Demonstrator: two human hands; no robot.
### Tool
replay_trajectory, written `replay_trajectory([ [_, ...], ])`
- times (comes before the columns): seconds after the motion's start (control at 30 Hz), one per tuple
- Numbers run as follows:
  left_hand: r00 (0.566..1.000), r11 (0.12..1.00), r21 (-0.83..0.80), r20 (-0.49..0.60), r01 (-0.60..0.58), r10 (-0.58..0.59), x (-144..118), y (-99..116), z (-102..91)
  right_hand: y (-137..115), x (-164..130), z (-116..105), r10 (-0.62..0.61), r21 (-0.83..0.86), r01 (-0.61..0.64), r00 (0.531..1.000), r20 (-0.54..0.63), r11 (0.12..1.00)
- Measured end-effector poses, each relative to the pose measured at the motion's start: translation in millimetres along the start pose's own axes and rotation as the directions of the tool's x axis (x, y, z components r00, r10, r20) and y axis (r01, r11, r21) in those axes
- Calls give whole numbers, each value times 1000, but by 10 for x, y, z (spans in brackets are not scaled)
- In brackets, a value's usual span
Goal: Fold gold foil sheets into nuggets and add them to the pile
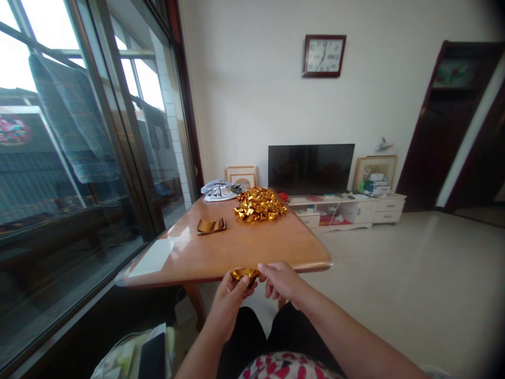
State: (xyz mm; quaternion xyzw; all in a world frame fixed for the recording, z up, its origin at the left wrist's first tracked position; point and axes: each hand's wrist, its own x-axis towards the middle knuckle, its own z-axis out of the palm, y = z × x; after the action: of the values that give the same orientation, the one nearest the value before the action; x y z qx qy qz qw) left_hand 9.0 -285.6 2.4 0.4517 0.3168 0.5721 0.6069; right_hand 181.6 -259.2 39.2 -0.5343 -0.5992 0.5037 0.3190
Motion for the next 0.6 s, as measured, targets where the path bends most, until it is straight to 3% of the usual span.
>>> replay_trajectory([
  [0.23, 992, 950, -290, -19, 111, -122, 1, 13, -57, 35, -22, 52, -161, 154, 158, 987, 8, 975],
  [0.6, 975, 906, -364, 51, 219, -215, -14, 0, -50, -46, -110, 81, -258, 255, 249, 966, 4, 934],
])
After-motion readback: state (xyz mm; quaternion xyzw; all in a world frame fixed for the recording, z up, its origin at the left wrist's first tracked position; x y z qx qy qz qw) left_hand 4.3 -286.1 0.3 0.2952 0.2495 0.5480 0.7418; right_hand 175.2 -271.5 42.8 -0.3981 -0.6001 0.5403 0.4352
